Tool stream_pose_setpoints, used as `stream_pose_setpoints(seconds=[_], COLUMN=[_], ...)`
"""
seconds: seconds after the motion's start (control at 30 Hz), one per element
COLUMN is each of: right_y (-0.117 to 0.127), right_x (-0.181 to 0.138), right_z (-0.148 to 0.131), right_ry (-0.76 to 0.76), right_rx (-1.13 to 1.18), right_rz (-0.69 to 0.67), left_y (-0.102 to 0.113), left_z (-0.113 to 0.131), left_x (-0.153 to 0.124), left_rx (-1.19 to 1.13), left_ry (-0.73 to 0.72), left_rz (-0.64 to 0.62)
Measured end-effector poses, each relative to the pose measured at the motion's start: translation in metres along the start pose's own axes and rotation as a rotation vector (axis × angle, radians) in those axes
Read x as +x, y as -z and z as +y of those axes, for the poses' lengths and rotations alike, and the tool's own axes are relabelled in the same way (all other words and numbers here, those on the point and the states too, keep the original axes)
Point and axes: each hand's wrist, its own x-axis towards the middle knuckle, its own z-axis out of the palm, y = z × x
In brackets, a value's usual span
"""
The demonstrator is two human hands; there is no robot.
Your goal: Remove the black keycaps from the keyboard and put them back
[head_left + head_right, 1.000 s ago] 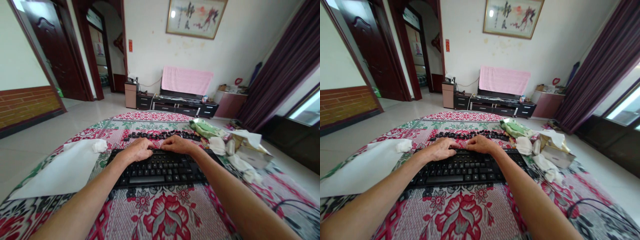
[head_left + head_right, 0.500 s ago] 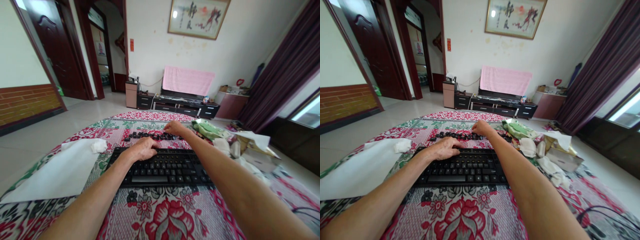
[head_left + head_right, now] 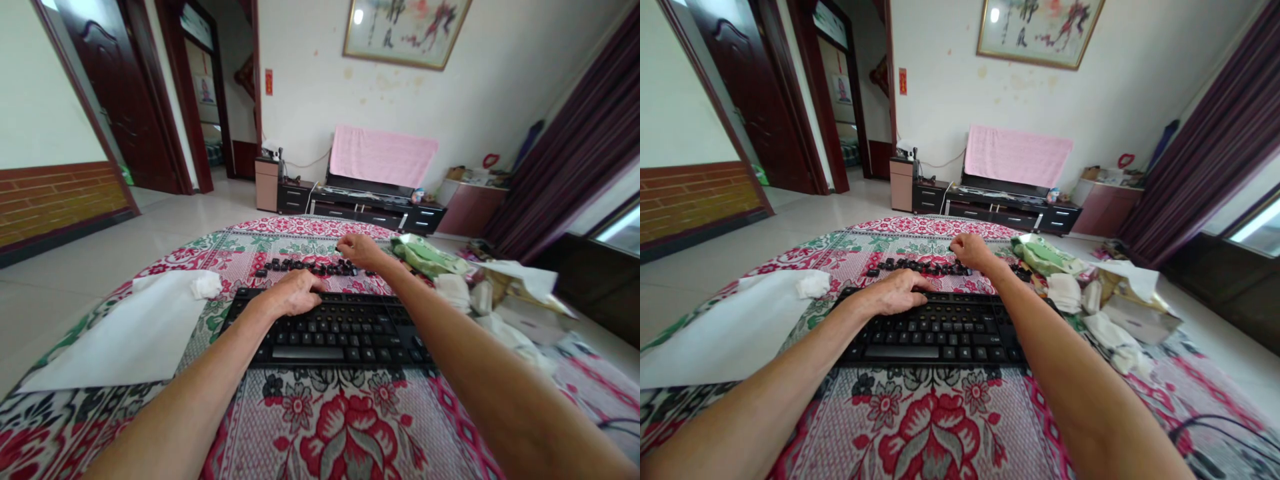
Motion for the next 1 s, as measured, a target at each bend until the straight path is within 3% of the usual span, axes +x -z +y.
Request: stream_pose_setpoints(seconds=[0.17, 0.3, 0.63, 1.0], right_y=[0.005, 0.000, -0.001, -0.004], right_x=[-0.044, -0.062, -0.072, -0.073], right_z=[-0.021, -0.030, -0.042, -0.046], right_ry=[0.008, 0.000, 0.168, 0.257], right_rx=[0.602, 0.761, 0.531, 0.473], right_rz=[-0.083, -0.182, -0.069, -0.025], left_y=[0.000, -0.002, -0.002, -0.001], left_z=[-0.002, -0.005, -0.005, -0.003], left_x=[0.000, 0.001, 0.001, 0.001], left_rx=[-0.019, -0.044, -0.103, -0.200], left_ry=[0.007, 0.008, 0.055, 0.068], left_rz=[-0.025, -0.021, -0.025, 0.023])
